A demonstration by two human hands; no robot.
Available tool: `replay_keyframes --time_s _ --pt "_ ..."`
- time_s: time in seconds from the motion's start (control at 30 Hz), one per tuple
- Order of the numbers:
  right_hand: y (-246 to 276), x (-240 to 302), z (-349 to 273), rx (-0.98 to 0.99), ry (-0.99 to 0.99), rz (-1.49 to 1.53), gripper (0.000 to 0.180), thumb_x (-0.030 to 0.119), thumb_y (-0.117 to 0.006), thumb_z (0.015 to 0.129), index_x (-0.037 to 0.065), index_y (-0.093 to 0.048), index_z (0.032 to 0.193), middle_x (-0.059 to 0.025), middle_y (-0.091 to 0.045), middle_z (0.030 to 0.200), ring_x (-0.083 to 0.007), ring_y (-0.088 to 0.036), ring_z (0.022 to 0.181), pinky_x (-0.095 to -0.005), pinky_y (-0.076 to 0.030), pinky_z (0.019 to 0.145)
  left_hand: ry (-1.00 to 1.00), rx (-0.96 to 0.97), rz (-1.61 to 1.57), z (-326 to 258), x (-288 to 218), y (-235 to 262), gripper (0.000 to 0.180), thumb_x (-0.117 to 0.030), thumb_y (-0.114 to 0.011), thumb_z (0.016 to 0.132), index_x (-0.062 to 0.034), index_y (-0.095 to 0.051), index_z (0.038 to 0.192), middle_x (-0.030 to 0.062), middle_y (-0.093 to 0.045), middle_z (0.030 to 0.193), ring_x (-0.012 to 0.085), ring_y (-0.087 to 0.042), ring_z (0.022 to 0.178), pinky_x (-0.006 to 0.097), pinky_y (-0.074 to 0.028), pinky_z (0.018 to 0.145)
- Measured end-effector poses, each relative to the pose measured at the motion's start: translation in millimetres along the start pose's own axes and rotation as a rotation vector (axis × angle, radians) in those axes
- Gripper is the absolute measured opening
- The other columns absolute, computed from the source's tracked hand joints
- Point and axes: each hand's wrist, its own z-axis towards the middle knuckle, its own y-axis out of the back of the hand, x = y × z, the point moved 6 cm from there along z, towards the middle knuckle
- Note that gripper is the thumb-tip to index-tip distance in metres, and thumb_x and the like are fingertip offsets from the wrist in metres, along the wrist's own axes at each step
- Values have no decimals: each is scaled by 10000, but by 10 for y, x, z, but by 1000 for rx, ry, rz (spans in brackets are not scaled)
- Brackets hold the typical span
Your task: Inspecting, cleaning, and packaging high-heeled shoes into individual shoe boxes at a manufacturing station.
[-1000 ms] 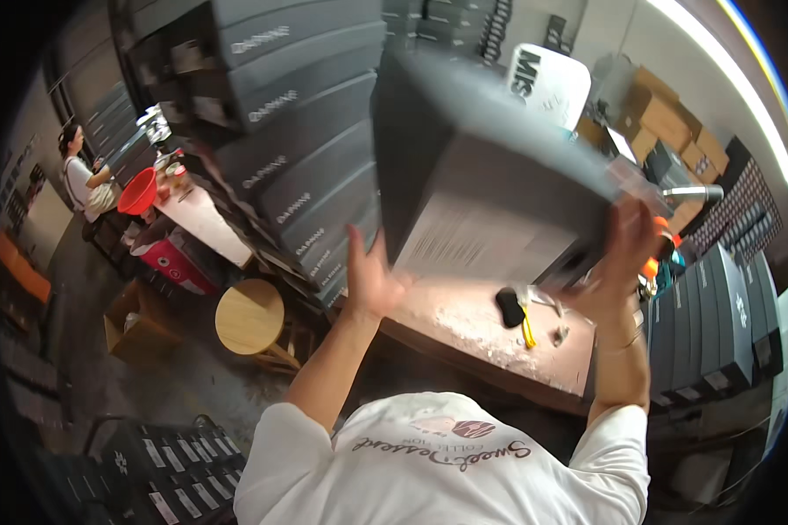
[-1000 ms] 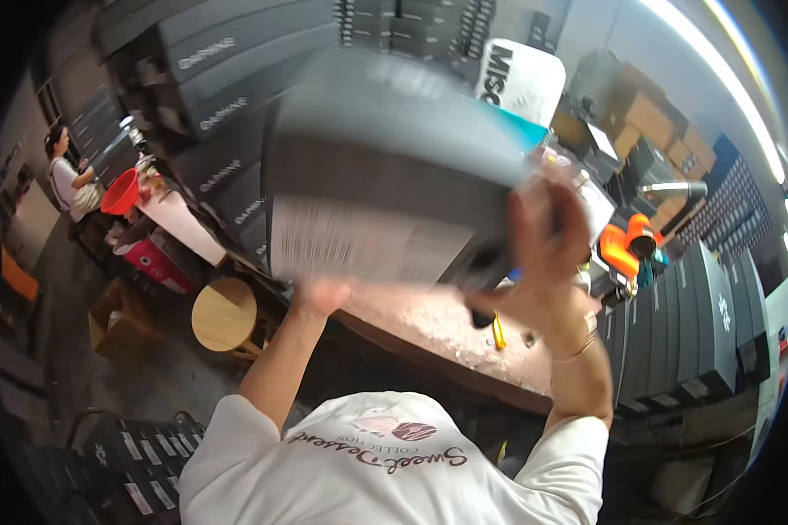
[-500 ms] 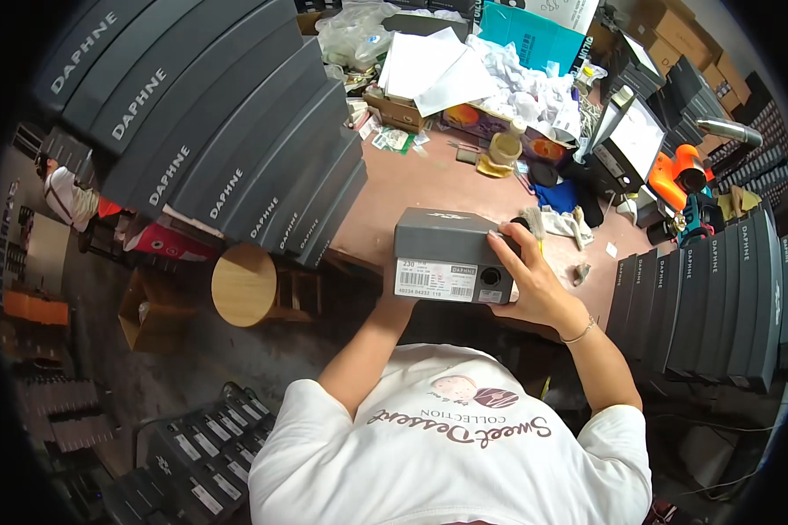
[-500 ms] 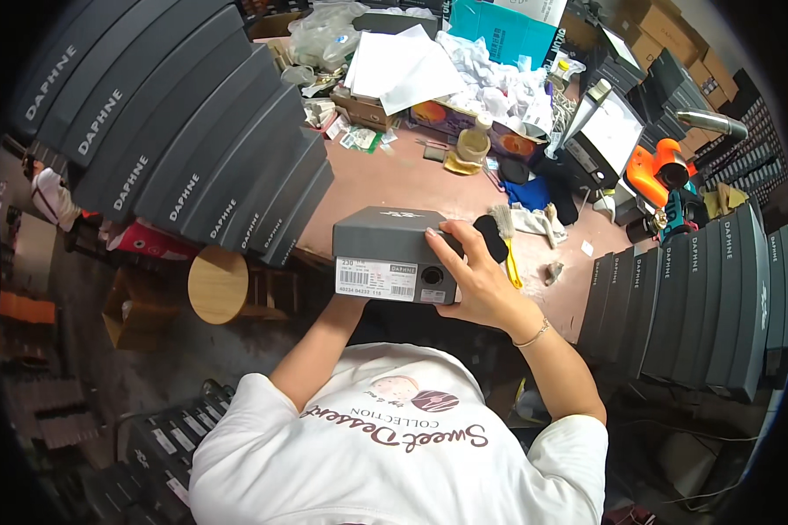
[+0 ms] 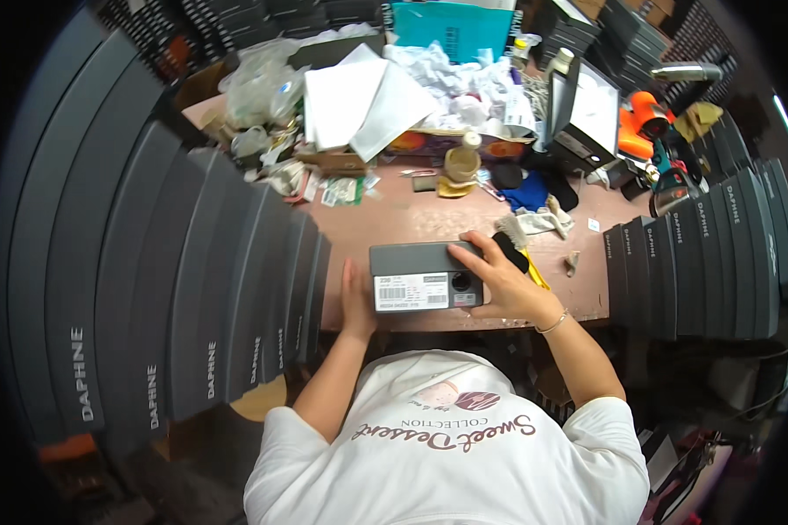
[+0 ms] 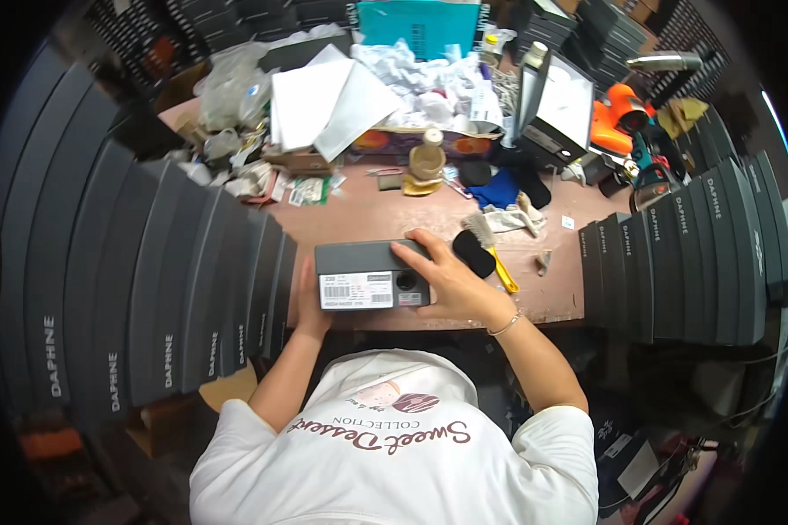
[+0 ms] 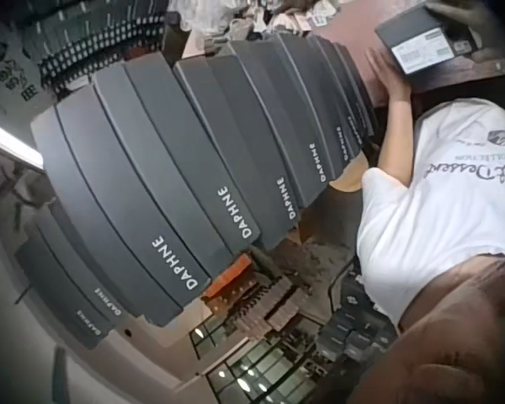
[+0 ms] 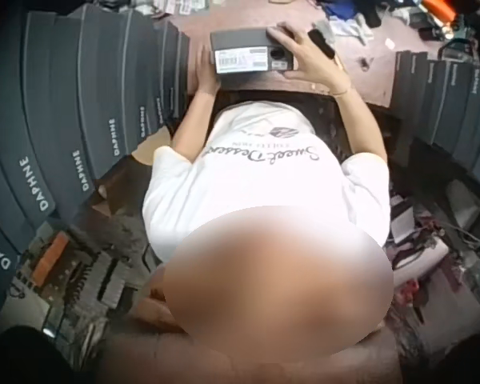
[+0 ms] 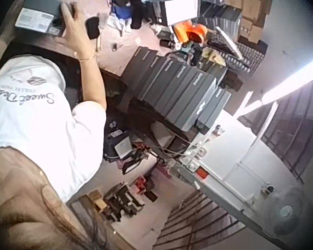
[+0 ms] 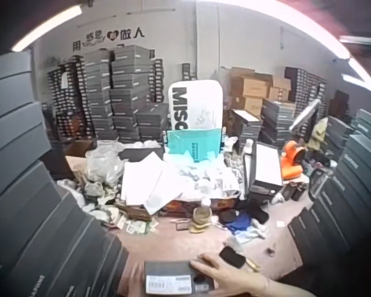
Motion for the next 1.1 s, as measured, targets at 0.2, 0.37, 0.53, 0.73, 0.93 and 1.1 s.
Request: replay_keyframes --time_s 0.2,0.37,0.53,0.73,0.93,1.1 --pt "64 -118 27 12 4 47 863 313 -784 698 121 -372 1432 -257 -243 1459 -433 -290 1339 -451 -314 1083 46 207 332 331 -489 -778 509 -412 -342 1016 11 -549 1209 120 -604 1139 174 -586 1038 299 -475 902" --pt "485 -764 154 -145 -43 367 755 377 -726 803 60 -399 1406 -228 -437 1366 -365 -453 1243 -407 -396 1013 204 166 217 704 -331 -624 513 -440 -354 1006 0 -589 1126 73 -628 914 147 -621 799 260 -521 719" --pt "916 -2426 343 -453 -696 764 523 231 -648 882 38 -469 1333 -147 -567 1222 -231 -604 1009 -337 -554 713 261 230 353 809 -459 -546 575 -502 -383 985 8 -518 1215 120 -610 974 181 -616 889 291 -512 764" --pt "1024 -3462 843 -904 -645 1288 579 188 -619 905 96 -367 1419 -124 -527 1253 -180 -593 924 -280 -531 639 71 331 528 1065 -835 -998 469 -367 -540 954 0 -521 1245 108 -614 1043 188 -587 1005 311 -448 911" --pt "1097 -3113 1028 -1161 -428 1004 262 214 -620 919 0 -662 1064 -10 -600 686 -52 -498 544 -194 -417 541 -82 516 828 1406 -1270 -1878 469 -320 -567 951 25 -520 1266 110 -625 1100 186 -591 1045 319 -434 957" --pt "1087 -1371 898 -735 73 446 89 43 -698 785 -6 -677 857 -99 -647 803 -178 -604 707 -285 -468 647 550 746 378 1718 -883 -2334 1020 -793 -209 844 59 -391 1374 188 -485 1365 255 -487 1244 392 -350 1060"
